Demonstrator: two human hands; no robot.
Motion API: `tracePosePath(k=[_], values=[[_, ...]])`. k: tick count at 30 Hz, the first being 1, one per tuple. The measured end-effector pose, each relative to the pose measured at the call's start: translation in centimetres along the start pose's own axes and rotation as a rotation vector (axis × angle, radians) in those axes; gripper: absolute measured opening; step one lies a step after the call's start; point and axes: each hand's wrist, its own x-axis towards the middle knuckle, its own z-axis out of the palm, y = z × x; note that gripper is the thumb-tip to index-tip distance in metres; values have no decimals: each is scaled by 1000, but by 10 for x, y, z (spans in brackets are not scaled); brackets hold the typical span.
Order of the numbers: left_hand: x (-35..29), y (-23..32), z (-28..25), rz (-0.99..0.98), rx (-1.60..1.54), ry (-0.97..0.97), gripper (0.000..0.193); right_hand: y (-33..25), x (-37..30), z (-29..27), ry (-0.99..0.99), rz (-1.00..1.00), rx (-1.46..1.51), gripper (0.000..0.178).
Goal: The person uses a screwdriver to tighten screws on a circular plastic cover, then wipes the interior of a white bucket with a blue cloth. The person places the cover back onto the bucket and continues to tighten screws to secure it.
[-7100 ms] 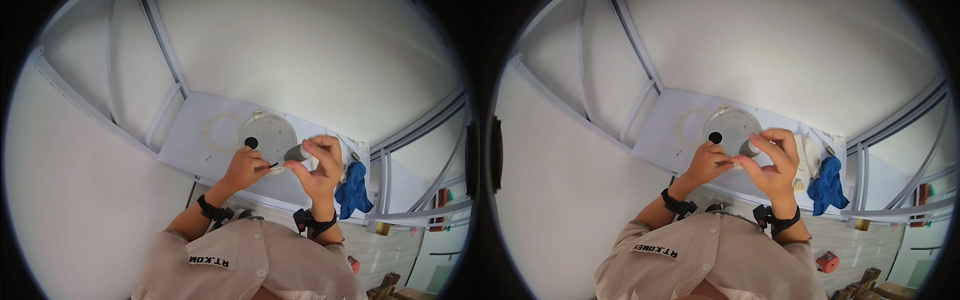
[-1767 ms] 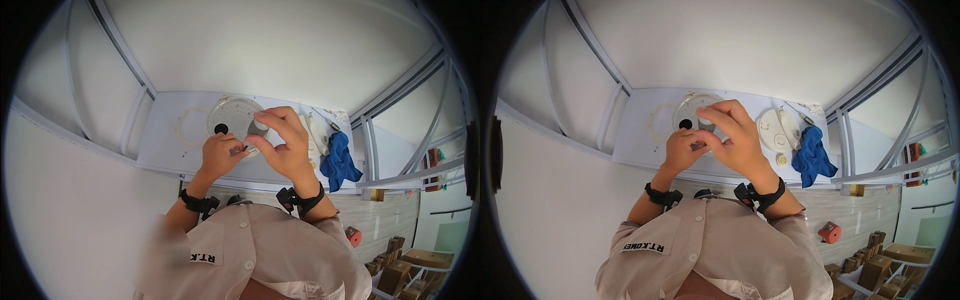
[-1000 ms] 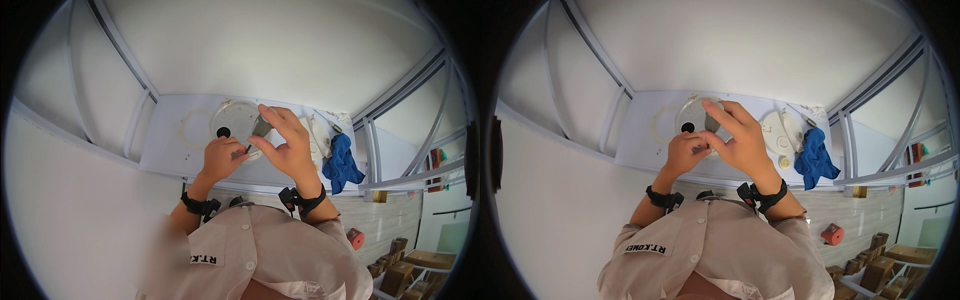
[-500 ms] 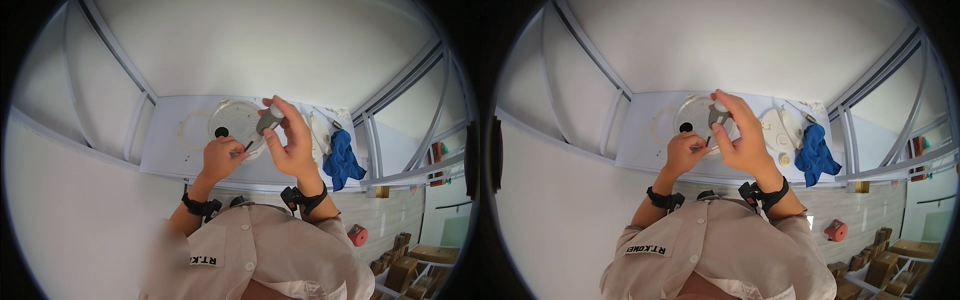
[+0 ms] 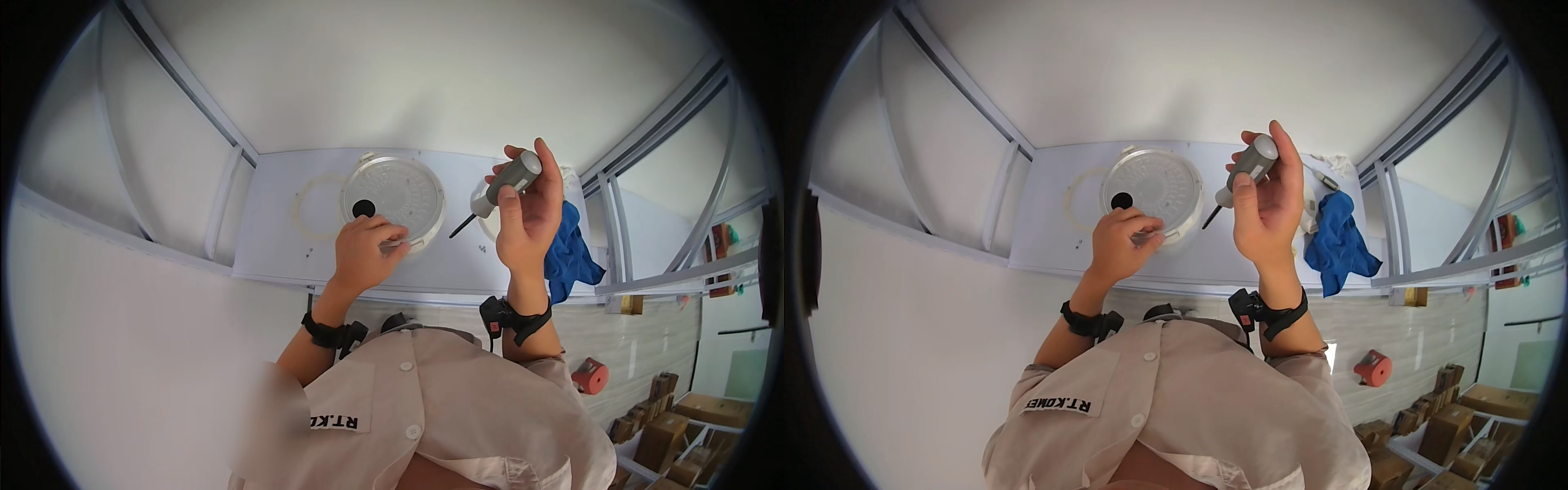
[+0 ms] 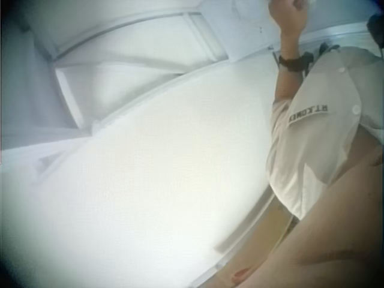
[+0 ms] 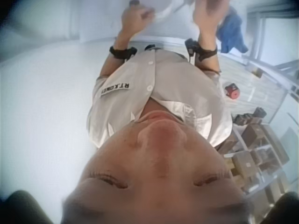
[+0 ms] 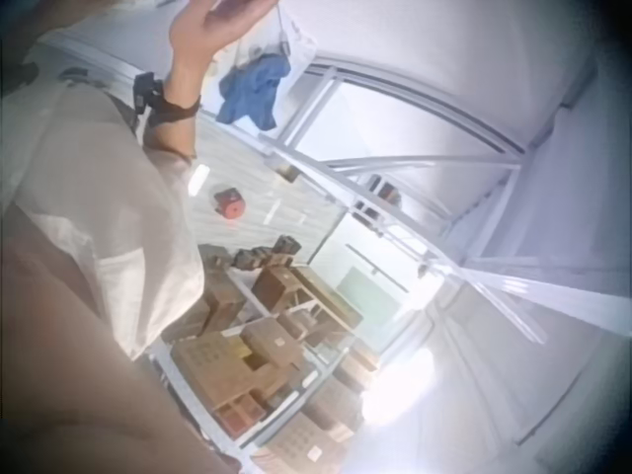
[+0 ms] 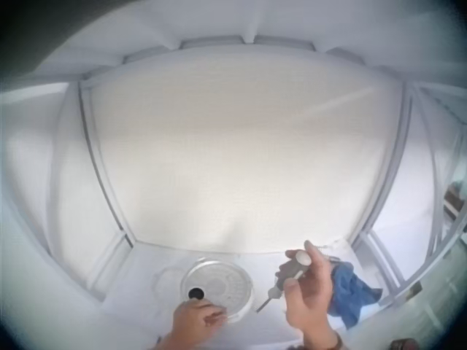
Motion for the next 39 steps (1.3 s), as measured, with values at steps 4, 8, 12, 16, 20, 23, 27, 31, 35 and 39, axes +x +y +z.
tracePosePath(k=[4,8,12,16,20,23,27,31,35,39], values=[[-3,-2,1,38,51,-15,17,1,-3,2,22,31,-28,69],[-5,-11,2,68,47,-38,18,1,-4,1,20,27,-54,68],[-5,-17,-7,62,57,-113,15,0,-5,-1,41,47,-49,68],[-8,-29,-21,60,23,-188,13,1,-5,-1,37,48,-56,68],[-14,-45,-35,88,-12,-242,12,3,-5,4,32,60,-39,67],[-17,-50,-43,104,-44,-255,12,2,-5,8,20,71,-27,67],[-18,-52,-48,130,-55,-205,14,2,-3,10,1,63,-21,67],[-22,-31,-49,148,48,-112,18,4,-4,10,7,71,-21,67],[-6,-3,-40,242,40,-9,16,8,-5,11,26,72,-31,67],[9,15,-3,167,1,-13,18,12,-10,14,18,45,-51,66]])
